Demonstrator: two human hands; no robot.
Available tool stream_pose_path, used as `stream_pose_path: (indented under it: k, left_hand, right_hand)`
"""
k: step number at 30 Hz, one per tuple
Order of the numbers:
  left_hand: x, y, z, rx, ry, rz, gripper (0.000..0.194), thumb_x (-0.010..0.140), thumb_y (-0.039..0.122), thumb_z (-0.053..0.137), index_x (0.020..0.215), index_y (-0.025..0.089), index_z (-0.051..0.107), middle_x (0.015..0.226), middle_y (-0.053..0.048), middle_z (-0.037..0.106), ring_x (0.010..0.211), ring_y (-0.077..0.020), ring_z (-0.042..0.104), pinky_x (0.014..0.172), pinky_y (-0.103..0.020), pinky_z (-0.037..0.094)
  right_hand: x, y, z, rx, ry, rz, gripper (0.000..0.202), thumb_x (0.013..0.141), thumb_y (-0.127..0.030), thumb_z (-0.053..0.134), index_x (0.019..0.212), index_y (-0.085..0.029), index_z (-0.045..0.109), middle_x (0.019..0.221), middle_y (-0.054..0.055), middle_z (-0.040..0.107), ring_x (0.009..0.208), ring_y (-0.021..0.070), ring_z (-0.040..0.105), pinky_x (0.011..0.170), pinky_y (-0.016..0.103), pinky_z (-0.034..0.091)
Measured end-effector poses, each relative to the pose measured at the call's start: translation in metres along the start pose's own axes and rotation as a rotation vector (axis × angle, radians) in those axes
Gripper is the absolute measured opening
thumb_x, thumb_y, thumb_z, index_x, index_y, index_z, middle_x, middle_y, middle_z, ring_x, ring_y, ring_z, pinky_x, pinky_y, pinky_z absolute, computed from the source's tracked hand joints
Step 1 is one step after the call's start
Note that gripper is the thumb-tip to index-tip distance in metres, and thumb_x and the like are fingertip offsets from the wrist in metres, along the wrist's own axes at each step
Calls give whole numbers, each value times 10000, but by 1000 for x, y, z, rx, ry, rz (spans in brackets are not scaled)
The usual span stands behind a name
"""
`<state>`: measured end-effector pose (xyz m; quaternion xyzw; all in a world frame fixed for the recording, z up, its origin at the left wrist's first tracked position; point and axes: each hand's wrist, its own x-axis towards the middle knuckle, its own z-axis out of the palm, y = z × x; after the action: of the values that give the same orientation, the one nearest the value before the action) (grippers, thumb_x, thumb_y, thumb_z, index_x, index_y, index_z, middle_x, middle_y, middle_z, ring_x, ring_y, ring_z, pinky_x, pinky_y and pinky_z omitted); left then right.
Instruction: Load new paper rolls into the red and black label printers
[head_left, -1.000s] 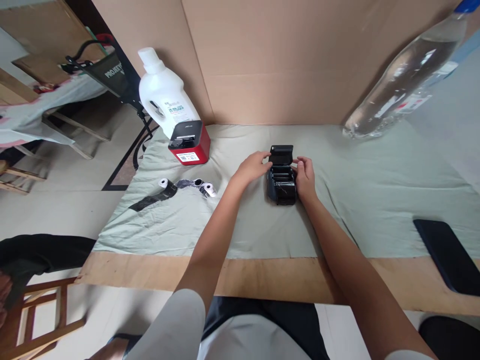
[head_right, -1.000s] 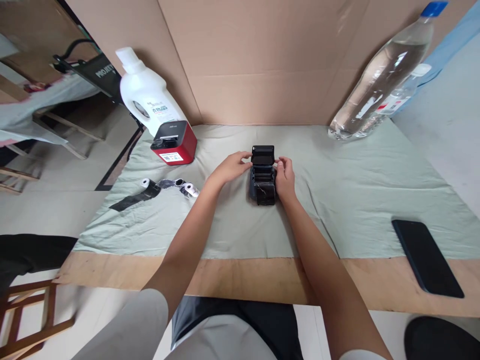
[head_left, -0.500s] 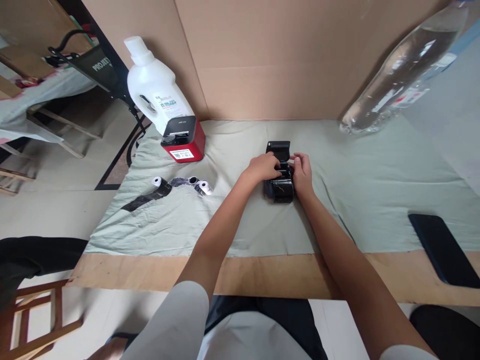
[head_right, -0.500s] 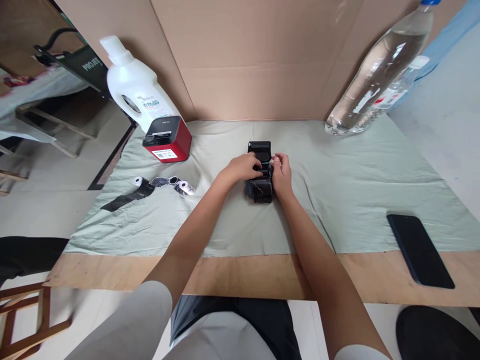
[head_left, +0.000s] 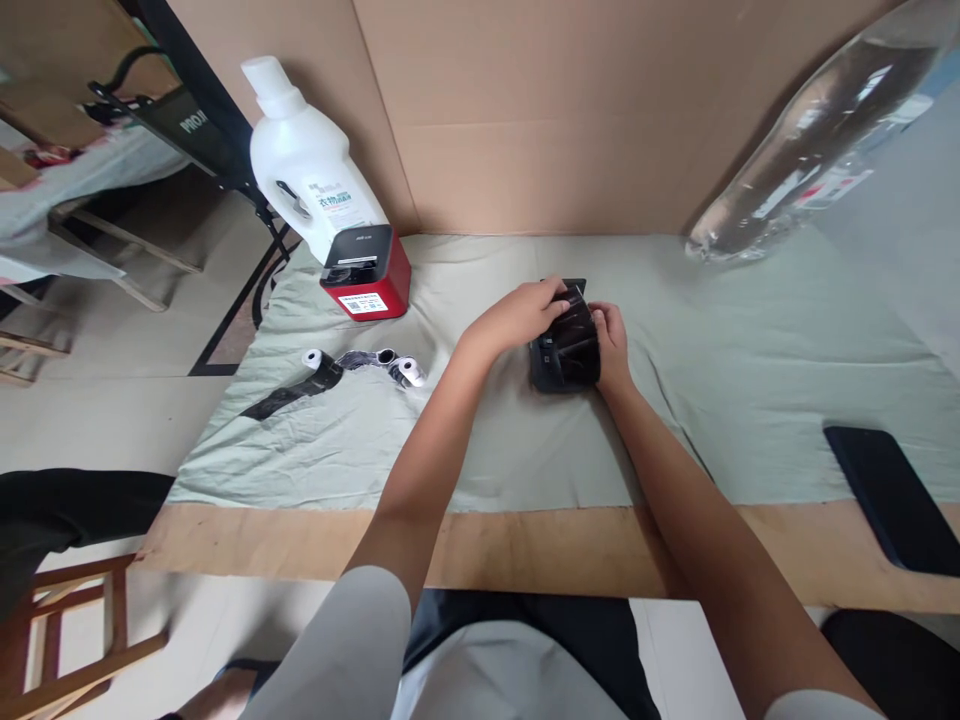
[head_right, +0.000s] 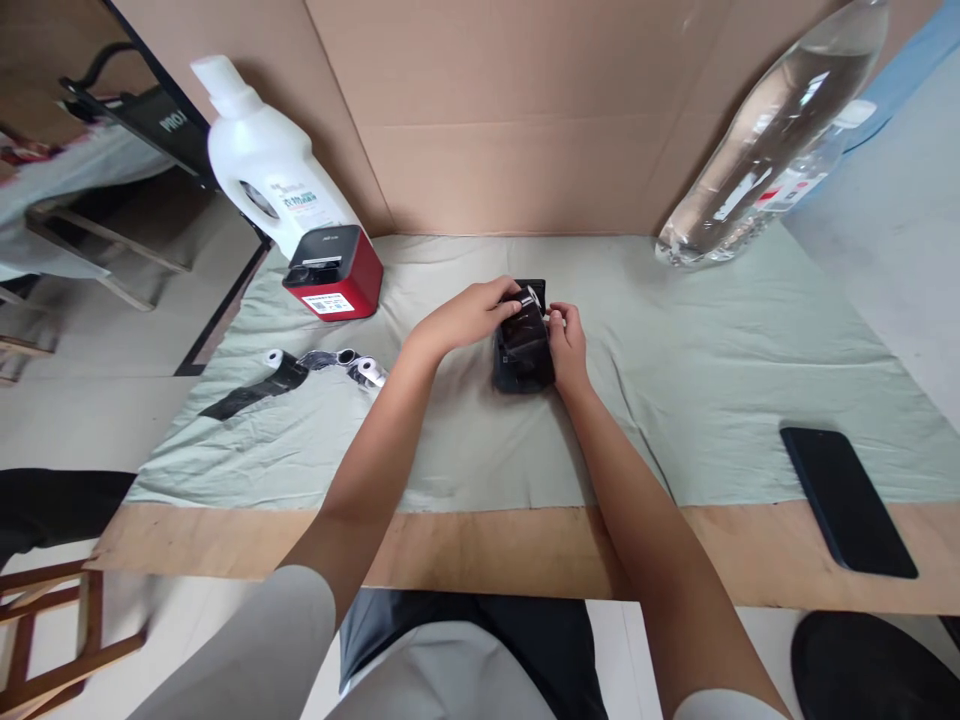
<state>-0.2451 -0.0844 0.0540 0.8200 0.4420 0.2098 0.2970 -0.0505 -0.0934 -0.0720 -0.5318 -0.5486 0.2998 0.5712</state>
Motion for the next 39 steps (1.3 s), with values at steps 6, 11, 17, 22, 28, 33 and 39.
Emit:
stream_pose_path:
  k: [6, 11, 17, 22, 28, 33, 39]
  left_hand:
    - [-8, -5, -14, -427, 115, -101, 320, 1095, 419, 442, 1296, 222, 594, 1071, -53, 674, 932, -200, 708, 844, -354, 580]
    - [-51, 12, -28, -584, 274, -86, 496, 1060, 653, 453, 1328, 247, 554, 1005, -43, 574, 874, -188, 704, 732, -337, 589]
    - [-126, 7, -14, -546, 360, -214, 380, 915, 577, 692, 1012, 233, 564, 850, -1, 544, 664, -105, 532, 547, -228, 455]
    - [-215, -27, -3, -408, 653, -392, 394, 774, 524, 745, 820, 235, 481, 722, 38, 441, 620, -108, 447, 550, -243, 403]
    - [-308, -71, -6, -257, 951, -681, 265, 682, 439, 598, 750, 247, 428, 722, 22, 456, 639, -146, 468, 613, -293, 439]
    - [-318, -84, -20, -31, 960, -819, 285, 794, 487, 617, 794, 248, 461, 710, 24, 486, 722, -180, 520, 702, -304, 455]
    - [-288, -96, -29, 221, 885, -839, 295, 791, 443, 738, 914, 253, 549, 777, 4, 625, 757, -217, 628, 767, -324, 482]
  right_hand:
    - [3, 6, 4, 8, 39, 19, 442, 960, -674, 514, 1070, -255, 605, 1026, 36, 688, 941, 217, 669, 930, 408, 540]
    - [5, 11, 6, 25, 48, 15, 413, 967, -657, 500, 1083, -274, 602, 1077, 30, 685, 929, 206, 685, 916, 401, 544]
    - [8, 12, 7, 44, 61, 37, 456, 930, -683, 537, 1077, -257, 609, 1056, 25, 679, 875, 199, 676, 885, 408, 545]
    - [10, 12, 8, 22, 78, 22, 361, 954, -603, 534, 1041, -258, 595, 1042, 31, 674, 885, 203, 667, 921, 423, 538]
    - [7, 3, 8, 21, 61, 64, 166, 1001, -335, 489, 1065, -229, 599, 1083, 66, 685, 887, 163, 653, 905, 343, 507]
    - [7, -2, 9, 30, 74, 74, 130, 1009, -293, 481, 1045, -223, 584, 1047, 67, 673, 887, 167, 653, 921, 353, 503]
    - [7, -2, 9, 35, 73, 92, 130, 1001, -328, 497, 1034, -232, 578, 1060, 71, 680, 883, 178, 653, 920, 367, 513]
